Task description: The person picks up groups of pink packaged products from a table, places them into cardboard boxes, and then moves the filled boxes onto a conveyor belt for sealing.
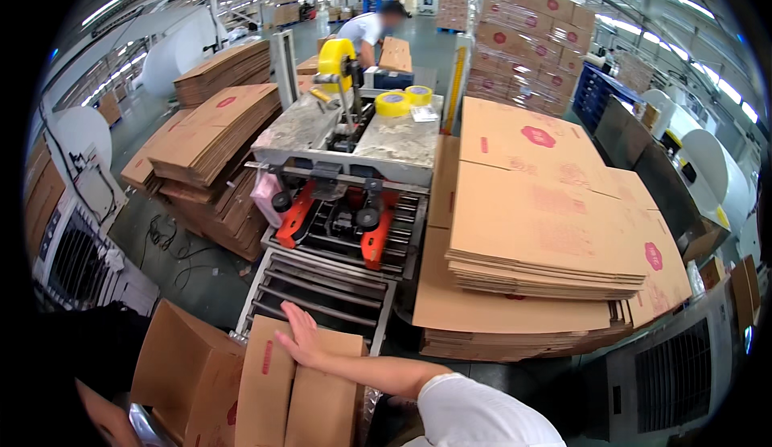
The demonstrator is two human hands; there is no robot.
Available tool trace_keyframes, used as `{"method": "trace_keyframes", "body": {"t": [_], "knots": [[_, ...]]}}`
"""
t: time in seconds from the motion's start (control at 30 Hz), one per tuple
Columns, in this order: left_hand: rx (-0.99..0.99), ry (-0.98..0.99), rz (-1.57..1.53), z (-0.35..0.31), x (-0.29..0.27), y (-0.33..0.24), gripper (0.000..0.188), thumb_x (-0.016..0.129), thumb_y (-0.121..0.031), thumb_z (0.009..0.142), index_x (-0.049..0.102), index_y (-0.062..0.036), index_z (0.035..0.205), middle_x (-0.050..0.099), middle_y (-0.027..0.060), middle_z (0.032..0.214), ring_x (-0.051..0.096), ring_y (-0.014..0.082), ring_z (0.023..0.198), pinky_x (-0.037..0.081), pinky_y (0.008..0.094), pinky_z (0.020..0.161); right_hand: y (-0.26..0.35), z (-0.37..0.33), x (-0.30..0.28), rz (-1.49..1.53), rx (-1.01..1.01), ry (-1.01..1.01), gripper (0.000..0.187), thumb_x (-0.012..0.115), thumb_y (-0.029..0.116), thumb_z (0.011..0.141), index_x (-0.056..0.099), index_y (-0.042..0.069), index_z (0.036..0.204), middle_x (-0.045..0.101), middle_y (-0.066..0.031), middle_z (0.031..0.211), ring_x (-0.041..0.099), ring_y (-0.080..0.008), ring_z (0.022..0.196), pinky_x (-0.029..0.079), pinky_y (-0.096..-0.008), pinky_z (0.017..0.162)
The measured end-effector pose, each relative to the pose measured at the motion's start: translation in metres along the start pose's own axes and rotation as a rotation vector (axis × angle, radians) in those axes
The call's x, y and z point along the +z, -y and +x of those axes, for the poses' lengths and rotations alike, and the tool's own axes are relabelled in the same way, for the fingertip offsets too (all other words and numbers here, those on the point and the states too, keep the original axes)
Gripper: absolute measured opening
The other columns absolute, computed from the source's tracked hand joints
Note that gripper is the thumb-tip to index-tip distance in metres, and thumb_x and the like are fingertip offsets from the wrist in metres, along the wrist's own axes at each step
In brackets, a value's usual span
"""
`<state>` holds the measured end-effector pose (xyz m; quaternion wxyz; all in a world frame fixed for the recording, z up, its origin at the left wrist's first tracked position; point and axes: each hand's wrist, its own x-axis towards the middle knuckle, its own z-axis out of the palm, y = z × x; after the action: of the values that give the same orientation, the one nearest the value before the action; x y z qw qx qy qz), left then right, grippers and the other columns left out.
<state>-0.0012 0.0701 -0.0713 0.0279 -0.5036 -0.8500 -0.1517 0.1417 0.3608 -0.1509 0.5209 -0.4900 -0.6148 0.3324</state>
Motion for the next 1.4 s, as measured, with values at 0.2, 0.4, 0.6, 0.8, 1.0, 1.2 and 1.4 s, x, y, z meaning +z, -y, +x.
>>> {"method": "trace_keyframes", "body": {"t": [0.2, 0.4, 0.6, 0.8, 1.0, 1.2, 1.4], "knots": [[-0.273, 0.092, 0.01, -0.063, 0.016, 0.109, 0.07, 0.043, -0.046, 0.09, 0.027, 0.0051, 0.135, 0.026, 0.0221, 0.141, 0.03, 0.0379, 0.126, 0.031, 0.0541, 0.097, 0.061, 0.026, -0.01, 0.846, 0.681, 0.753, 0.059, 0.033, 0.05, 0.095, 0.044, 0.002, 0.128, 0.051, -0.013, 0.126, 0.053, -0.0214, 0.111, 0.044, -0.0365, 0.09], [-0.741, -0.054, -0.826, -0.117, 0.072, 0.204, 0.072, 0.042, -0.05, 0.091, 0.026, 0.0009, 0.138, 0.026, 0.0177, 0.142, 0.031, 0.0354, 0.125, 0.043, 0.0564, 0.085, -0.162, -0.046, -0.021, -0.204, 0.901, 0.465, 0.094, 0.047, 0.07, 0.076, 0.043, -0.008, 0.128, 0.046, -0.025, 0.13, 0.041, -0.0339, 0.126, 0.032, -0.0365, 0.104], [-0.798, 0.107, -1.419, -0.134, 0.109, 0.185, 0.068, 0.036, -0.056, 0.091, 0.034, -0.0047, 0.137, 0.043, 0.0103, 0.134, 0.041, 0.0284, 0.122, 0.039, 0.0454, 0.093, -0.013, 0.053, -0.081, 0.359, 0.51, 0.765, 0.005, 0.063, 0.014, 0.081, 0.06, 0.011, 0.079, 0.06, 0.0027, 0.076, 0.056, -0.0071, 0.073, 0.044, -0.0238, 0.062], [-0.754, 0.152, -1.972, -0.107, 0.078, 0.115, 0.083, 0.028, -0.066, 0.088, 0.018, -0.0048, 0.143, 0.025, 0.0112, 0.147, 0.023, 0.0263, 0.136, 0.017, 0.0449, 0.11, 0.221, -0.022, -0.072, -0.17, -0.265, 1.462, 0.023, 0.059, 0.017, 0.083, 0.048, 0.0, 0.093, 0.062, -0.0139, 0.074, 0.063, -0.0223, 0.07, 0.048, -0.0326, 0.061], [-0.744, 0.127, -1.636, -0.108, 0.009, 0.085, 0.067, 0.035, -0.048, 0.093, 0.02, -0.0041, 0.141, 0.031, 0.0139, 0.143, 0.03, 0.0266, 0.132, 0.025, 0.0388, 0.107, 0.146, -0.193, -0.015, -0.129, -0.772, 1.863, 0.07, 0.055, 0.046, 0.085, 0.034, 0.0, 0.133, 0.038, -0.0213, 0.136, 0.035, -0.0346, 0.128, 0.029, -0.0508, 0.102], [-0.792, 0.199, -0.488, -0.143, 0.025, 0.094, 0.036, 0.048, -0.026, 0.091, 0.052, -0.0004, 0.116, 0.059, 0.0255, 0.105, 0.055, 0.0406, 0.101, 0.045, 0.0448, 0.086, 0.095, -0.042, -0.026, -0.707, -0.771, 0.799, 0.073, 0.073, 0.036, 0.066, 0.046, 0.004, 0.126, 0.046, -0.0188, 0.126, 0.043, -0.0337, 0.117, 0.038, -0.0462, 0.09], [-0.903, 0.184, -0.707, -0.141, 0.036, 0.118, 0.039, 0.053, -0.032, 0.09, 0.057, 0.0001, 0.11, 0.066, 0.0174, 0.096, 0.063, 0.0287, 0.094, 0.049, 0.0383, 0.081, -0.01, 0.036, -0.042, -0.46, 0.08, 1.003, 0.031, 0.051, 0.009, 0.08, 0.061, -0.002, 0.107, 0.067, -0.016, 0.089, 0.063, -0.0203, 0.085, 0.047, -0.0314, 0.074]]}}
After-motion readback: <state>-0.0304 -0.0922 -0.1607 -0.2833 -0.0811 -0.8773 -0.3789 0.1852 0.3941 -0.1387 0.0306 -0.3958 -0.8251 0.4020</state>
